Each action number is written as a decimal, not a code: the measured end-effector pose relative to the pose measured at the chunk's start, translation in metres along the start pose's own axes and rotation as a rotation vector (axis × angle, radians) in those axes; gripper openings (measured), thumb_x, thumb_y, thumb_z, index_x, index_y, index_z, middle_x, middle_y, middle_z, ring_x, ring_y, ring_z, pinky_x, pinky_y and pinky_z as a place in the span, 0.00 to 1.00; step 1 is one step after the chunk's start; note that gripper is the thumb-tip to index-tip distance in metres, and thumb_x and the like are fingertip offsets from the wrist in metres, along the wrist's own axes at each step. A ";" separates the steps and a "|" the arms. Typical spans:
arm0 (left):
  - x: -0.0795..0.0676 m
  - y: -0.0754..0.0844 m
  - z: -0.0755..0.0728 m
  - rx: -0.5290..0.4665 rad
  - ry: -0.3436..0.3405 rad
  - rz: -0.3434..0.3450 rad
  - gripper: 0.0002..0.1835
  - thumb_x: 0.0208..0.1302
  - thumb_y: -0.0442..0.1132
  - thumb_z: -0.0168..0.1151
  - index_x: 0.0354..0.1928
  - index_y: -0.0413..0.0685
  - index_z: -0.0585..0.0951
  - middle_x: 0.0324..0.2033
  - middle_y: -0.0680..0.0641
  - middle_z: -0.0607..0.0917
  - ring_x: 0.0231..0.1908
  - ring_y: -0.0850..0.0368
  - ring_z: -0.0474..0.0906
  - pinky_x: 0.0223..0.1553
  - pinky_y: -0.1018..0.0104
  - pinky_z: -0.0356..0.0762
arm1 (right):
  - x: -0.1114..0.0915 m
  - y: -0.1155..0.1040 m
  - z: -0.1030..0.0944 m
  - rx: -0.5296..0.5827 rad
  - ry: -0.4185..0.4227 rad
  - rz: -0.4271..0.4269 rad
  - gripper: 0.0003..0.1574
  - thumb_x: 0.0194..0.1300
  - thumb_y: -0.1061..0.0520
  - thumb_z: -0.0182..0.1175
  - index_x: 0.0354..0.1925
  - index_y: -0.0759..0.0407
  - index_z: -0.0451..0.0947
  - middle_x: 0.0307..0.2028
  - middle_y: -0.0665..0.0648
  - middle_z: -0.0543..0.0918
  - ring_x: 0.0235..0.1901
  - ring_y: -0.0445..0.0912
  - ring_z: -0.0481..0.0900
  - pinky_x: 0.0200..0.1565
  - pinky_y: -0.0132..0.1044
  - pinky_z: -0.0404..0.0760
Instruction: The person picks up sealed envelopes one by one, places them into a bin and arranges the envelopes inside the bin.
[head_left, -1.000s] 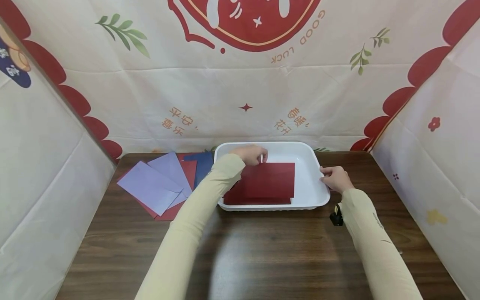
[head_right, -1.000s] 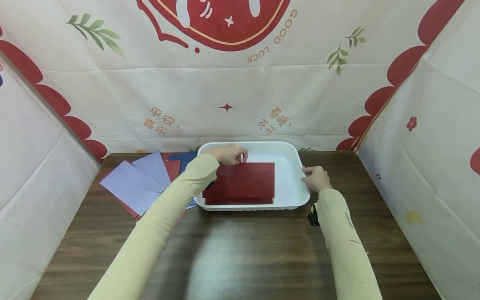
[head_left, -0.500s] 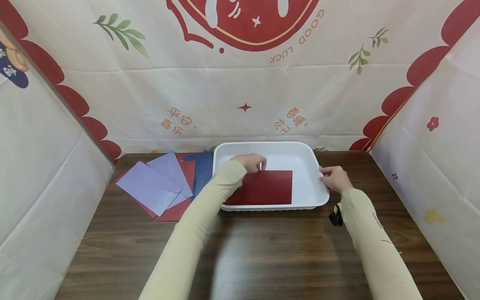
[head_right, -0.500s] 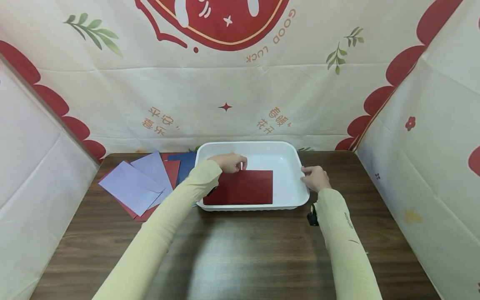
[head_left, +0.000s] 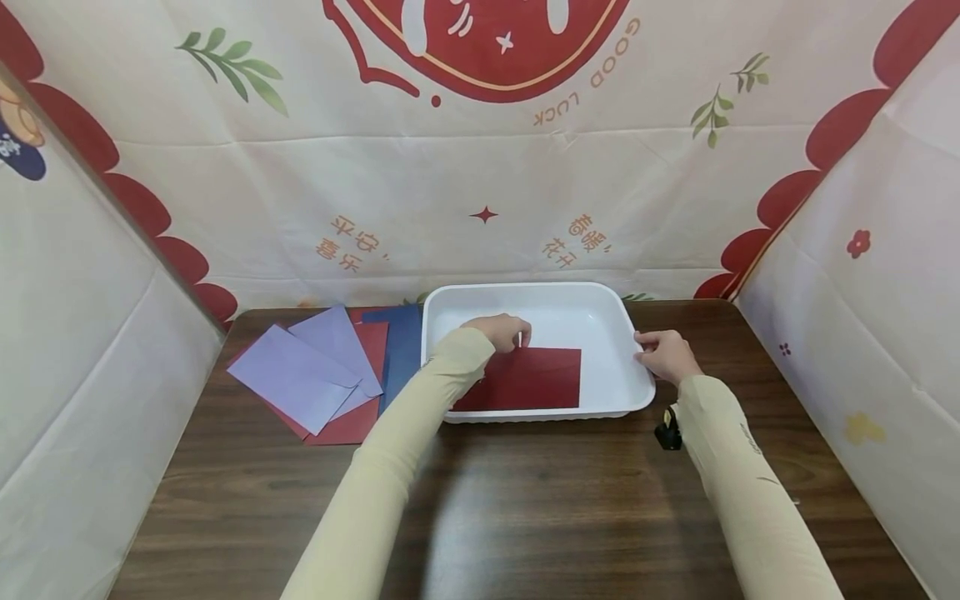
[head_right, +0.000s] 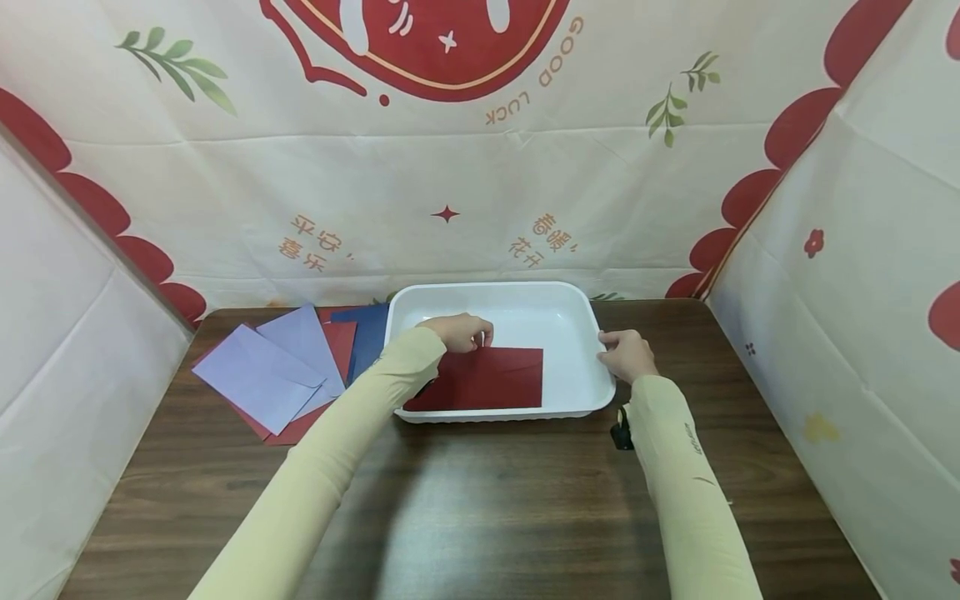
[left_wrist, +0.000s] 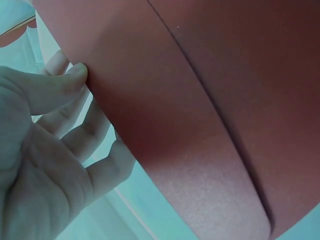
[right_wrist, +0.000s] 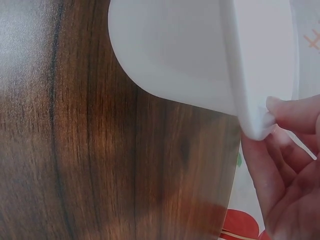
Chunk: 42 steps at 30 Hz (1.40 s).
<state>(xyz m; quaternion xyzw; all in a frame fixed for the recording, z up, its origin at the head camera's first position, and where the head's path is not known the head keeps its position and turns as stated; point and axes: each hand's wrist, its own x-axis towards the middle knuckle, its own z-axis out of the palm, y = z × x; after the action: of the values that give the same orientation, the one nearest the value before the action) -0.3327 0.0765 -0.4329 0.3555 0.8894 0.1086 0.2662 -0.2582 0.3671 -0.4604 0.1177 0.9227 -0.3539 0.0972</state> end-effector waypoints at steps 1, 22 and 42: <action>0.000 0.000 0.000 0.003 0.005 0.003 0.21 0.54 0.19 0.38 0.41 0.48 0.73 0.44 0.47 0.78 0.38 0.57 0.70 0.35 0.69 0.67 | 0.000 0.000 0.000 0.004 -0.003 0.005 0.29 0.61 0.62 0.54 0.60 0.69 0.64 0.37 0.65 0.71 0.34 0.51 0.70 0.31 0.37 0.79; 0.000 0.002 0.009 0.093 0.060 -0.072 0.16 0.60 0.23 0.47 0.42 0.51 0.74 0.39 0.50 0.78 0.34 0.60 0.69 0.36 0.69 0.68 | 0.013 -0.009 -0.003 -0.084 -0.025 -0.021 0.20 0.57 0.62 0.60 0.47 0.73 0.72 0.40 0.71 0.76 0.33 0.54 0.77 0.31 0.43 0.80; -0.008 0.011 0.015 0.147 0.145 -0.069 0.17 0.60 0.24 0.48 0.46 0.50 0.76 0.41 0.51 0.80 0.37 0.60 0.70 0.40 0.69 0.69 | 0.012 -0.021 -0.004 -0.086 0.023 0.022 0.27 0.54 0.66 0.61 0.52 0.75 0.69 0.45 0.74 0.73 0.37 0.59 0.78 0.33 0.45 0.80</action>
<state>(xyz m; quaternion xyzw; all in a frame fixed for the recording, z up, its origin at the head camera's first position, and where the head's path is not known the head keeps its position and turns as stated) -0.3134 0.0795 -0.4378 0.3342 0.9236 0.0590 0.1781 -0.2760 0.3565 -0.4474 0.1278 0.9367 -0.3116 0.0954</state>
